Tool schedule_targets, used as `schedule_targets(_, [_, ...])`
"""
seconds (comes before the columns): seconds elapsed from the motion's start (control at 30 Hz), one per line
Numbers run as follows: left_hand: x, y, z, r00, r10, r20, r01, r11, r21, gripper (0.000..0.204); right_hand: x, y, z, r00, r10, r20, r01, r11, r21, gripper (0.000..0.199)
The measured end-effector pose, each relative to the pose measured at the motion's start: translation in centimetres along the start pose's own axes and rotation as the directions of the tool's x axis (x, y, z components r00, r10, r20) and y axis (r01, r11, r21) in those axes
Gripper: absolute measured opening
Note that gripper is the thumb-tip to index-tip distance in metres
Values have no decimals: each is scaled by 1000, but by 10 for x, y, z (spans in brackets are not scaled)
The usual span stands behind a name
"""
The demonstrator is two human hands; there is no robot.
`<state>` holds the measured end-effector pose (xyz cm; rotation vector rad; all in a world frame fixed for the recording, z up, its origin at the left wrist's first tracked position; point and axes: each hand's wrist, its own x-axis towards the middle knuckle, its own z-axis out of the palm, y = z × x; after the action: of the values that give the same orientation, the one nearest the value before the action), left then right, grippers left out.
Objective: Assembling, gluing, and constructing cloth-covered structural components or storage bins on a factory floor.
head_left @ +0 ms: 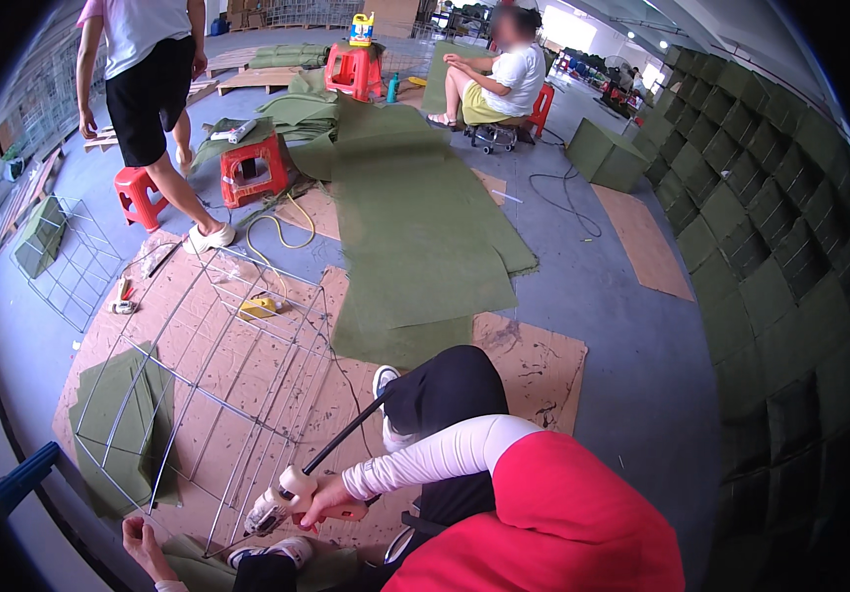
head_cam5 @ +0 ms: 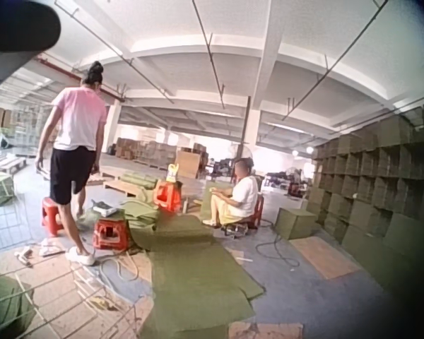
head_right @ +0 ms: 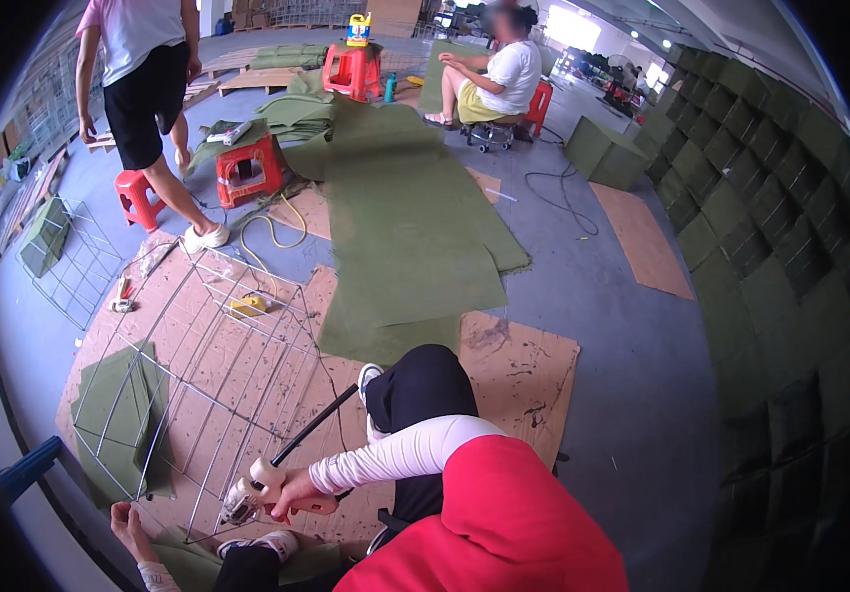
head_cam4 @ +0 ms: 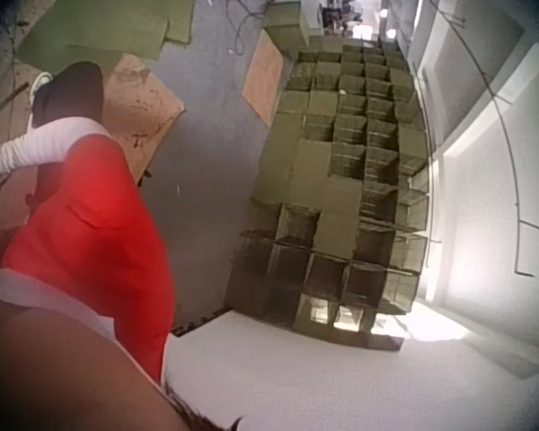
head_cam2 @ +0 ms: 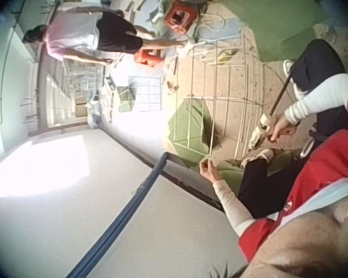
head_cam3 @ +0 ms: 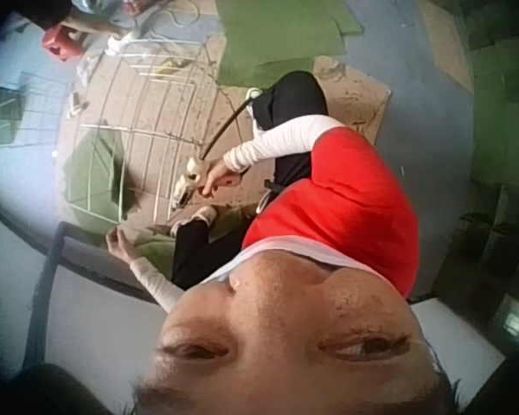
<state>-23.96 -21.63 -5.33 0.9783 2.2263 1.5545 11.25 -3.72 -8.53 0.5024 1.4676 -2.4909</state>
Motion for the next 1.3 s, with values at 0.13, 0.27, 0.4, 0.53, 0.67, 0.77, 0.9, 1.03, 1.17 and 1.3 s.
schedule_targets(0.13, [-2,2,-1,999,-26,-23,26,1000,-7,3,0,2,0,1000,-4,11,4,1000,11,31])
schedule_targets(0.27, [-2,7,0,999,-23,-35,23,1000,-1,4,1,4,-1,1000,-8,-7,8,1000,-6,31])
schedule_targets(0.4, [-2,9,-1,999,-52,-7,52,999,-9,9,1,4,-2,1000,-25,2,25,999,-21,31])
schedule_targets(0.53, [-2,11,-1,999,-47,-17,47,999,15,6,1,3,-2,1000,-9,21,9,1000,-22,29])
schedule_targets(0.67, [-3,15,2,999,-37,-24,37,999,6,3,1,3,-2,999,-36,14,36,999,-15,28])
schedule_targets(0.77, [-3,17,3,999,-38,-21,37,999,-5,3,2,5,-2,999,-46,14,46,999,-11,28])
schedule_targets(0.9, [-3,15,2,999,-39,-3,39,999,-7,4,3,6,-2,999,-46,-17,46,999,-25,28])
schedule_targets(1.03, [-1,8,1,999,-38,-12,38,999,-19,4,2,4,-2,999,-47,11,47,998,-39,28])
schedule_targets(1.17, [0,1,-1,999,-37,-29,36,999,-35,4,0,3,-1,999,-45,20,46,998,-30,26])
schedule_targets(1.3, [1,-4,-1,999,-30,-19,29,999,-27,3,0,5,-2,999,-43,26,43,999,-1,23])
